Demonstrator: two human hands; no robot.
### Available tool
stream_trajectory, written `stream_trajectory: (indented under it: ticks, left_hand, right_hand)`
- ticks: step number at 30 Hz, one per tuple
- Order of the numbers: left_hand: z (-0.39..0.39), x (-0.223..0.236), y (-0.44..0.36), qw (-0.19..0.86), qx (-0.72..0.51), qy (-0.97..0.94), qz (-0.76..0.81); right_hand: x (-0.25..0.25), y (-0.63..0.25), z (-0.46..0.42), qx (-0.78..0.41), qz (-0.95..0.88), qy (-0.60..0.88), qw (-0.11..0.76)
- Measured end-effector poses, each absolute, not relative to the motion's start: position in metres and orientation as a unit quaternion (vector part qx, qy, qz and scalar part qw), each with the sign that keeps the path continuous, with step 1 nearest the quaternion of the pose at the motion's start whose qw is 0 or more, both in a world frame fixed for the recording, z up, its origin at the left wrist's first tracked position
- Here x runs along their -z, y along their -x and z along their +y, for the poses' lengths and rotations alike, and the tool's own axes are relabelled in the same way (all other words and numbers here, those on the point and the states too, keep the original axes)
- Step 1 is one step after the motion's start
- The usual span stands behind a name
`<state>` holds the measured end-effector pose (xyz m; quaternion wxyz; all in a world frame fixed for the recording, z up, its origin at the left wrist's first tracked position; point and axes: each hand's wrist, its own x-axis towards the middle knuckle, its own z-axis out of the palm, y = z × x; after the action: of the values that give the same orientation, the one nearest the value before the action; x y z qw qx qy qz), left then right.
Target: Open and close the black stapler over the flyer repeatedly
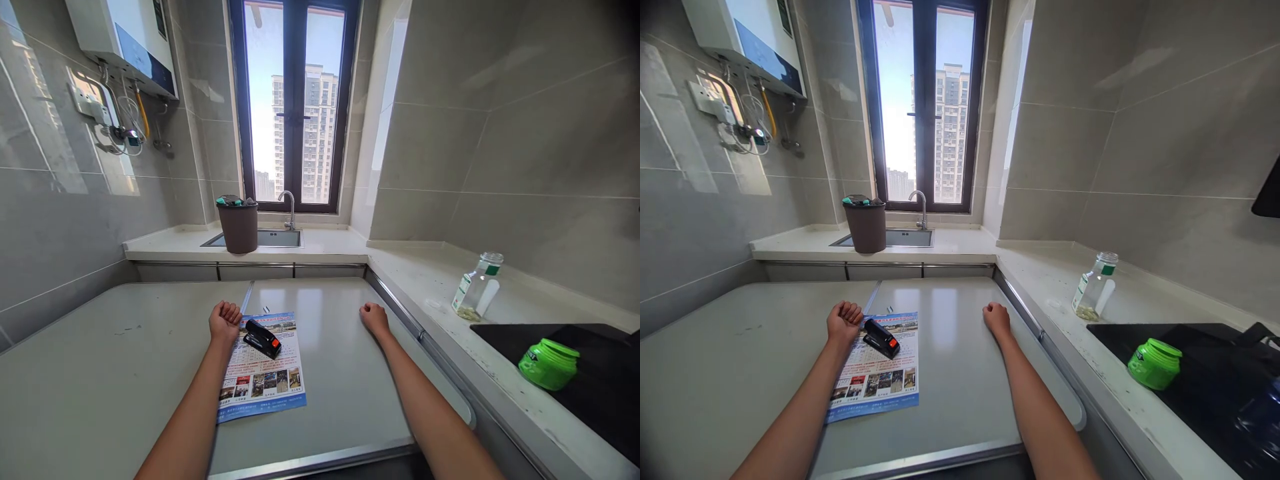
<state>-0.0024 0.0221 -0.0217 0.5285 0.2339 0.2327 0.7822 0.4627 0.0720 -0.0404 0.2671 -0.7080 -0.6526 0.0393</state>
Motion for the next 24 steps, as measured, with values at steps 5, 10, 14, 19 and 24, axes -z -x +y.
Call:
stream_trajectory:
  ticks: [5,10,14,19,24]
  left_hand:
    - [0.022,0.025,0.002,0.533,-0.78,-0.229,0.234]
    - [0.023,0.027,-0.001,0.537,-0.765,-0.245,0.258]
    - [0.023,0.025,-0.007,0.544,-0.752,-0.263,0.264]
    - [0.024,0.021,-0.017,0.558,-0.728,-0.293,0.27]
    - [0.025,0.022,-0.034,0.572,-0.674,-0.349,0.31]
  right_hand:
    - [0.036,-0.438,0.065,-0.039,-0.688,0.667,0.284]
    - [0.028,-0.344,0.039,-0.143,-0.798,0.503,0.299]
    - [0.023,-0.259,0.01,-0.297,-0.837,0.343,0.305]
    - [0.023,-0.213,-0.005,-0.213,-0.875,0.372,0.223]
    - [0.029,-0.233,-0.006,-0.147,-0.888,0.383,0.206]
